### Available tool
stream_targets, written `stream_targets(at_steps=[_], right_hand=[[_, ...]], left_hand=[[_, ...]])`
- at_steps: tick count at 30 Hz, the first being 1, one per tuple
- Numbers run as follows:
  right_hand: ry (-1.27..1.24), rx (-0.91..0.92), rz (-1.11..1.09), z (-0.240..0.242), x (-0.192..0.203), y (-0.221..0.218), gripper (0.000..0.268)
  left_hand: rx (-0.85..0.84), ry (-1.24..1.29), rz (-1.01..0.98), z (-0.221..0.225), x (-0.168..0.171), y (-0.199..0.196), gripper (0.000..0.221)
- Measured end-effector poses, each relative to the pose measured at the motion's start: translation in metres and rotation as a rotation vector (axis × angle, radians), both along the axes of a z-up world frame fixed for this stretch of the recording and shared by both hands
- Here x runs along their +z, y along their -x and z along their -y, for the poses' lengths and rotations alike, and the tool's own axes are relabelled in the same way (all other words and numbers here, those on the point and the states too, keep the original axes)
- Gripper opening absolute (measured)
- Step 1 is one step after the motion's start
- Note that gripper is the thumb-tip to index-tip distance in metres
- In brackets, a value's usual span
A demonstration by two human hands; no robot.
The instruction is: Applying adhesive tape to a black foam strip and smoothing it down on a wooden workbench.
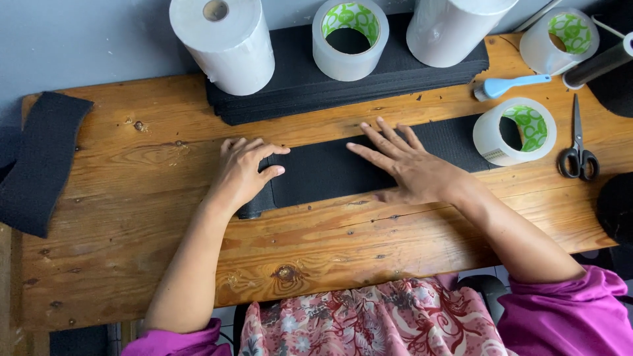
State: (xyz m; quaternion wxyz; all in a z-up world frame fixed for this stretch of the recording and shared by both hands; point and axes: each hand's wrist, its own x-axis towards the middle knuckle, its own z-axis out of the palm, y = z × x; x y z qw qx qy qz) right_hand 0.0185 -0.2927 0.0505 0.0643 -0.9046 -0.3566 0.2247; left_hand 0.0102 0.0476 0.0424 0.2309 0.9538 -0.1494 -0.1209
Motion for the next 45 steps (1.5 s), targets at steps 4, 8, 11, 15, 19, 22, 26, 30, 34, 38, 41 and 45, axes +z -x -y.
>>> stream_targets(at_steps=[4,8,11,15,19,22,26,30,34,38,41,45], right_hand=[[-0.02,0.109,0.031,-0.04,0.0,0.0,0.093],[-0.114,0.153,0.083,-0.047,-0.023,-0.005,0.09],[-0.179,0.155,0.1,-0.045,-0.028,-0.005,0.088],[-0.172,0.169,0.149,-0.044,-0.024,-0.003,0.086],[-0.144,0.135,0.104,-0.033,-0.016,-0.005,0.089],[-0.066,0.023,-0.01,-0.01,0.007,-0.009,0.103],[0.115,-0.099,-0.012,0.025,0.012,-0.015,0.11],[0.128,-0.157,-0.036,0.04,-0.006,-0.018,0.104],[0.087,-0.183,-0.05,0.035,0.001,-0.016,0.103],[0.063,-0.181,-0.037,0.036,0.002,-0.013,0.102],[0.048,-0.158,-0.049,0.039,0.001,-0.01,0.104],[-0.009,-0.161,-0.078,0.042,-0.002,-0.012,0.104]], left_hand=[[-0.013,0.008,0.021,-0.002,-0.004,0.001,0.027],[-0.016,0.008,0.017,-0.003,-0.003,0.001,0.026],[-0.005,0.003,-0.008,0.0,0.002,0.001,0.026],[-0.003,0.013,0.013,-0.002,-0.004,0.0,0.027],[-0.027,-0.014,0.027,-0.002,-0.006,0.0,0.029],[0.004,-0.023,0.006,-0.002,-0.001,0.0,0.029],[0.009,-0.035,0.008,-0.009,-0.002,-0.002,0.03],[0.043,-0.044,0.009,-0.017,-0.009,-0.004,0.03],[0.048,-0.02,0.024,-0.015,-0.005,-0.004,0.029],[0.037,0.011,0.032,-0.015,-0.006,-0.005,0.028],[0.034,0.02,0.036,-0.016,-0.007,-0.005,0.028],[0.031,0.02,0.042,-0.015,-0.006,-0.006,0.027]])
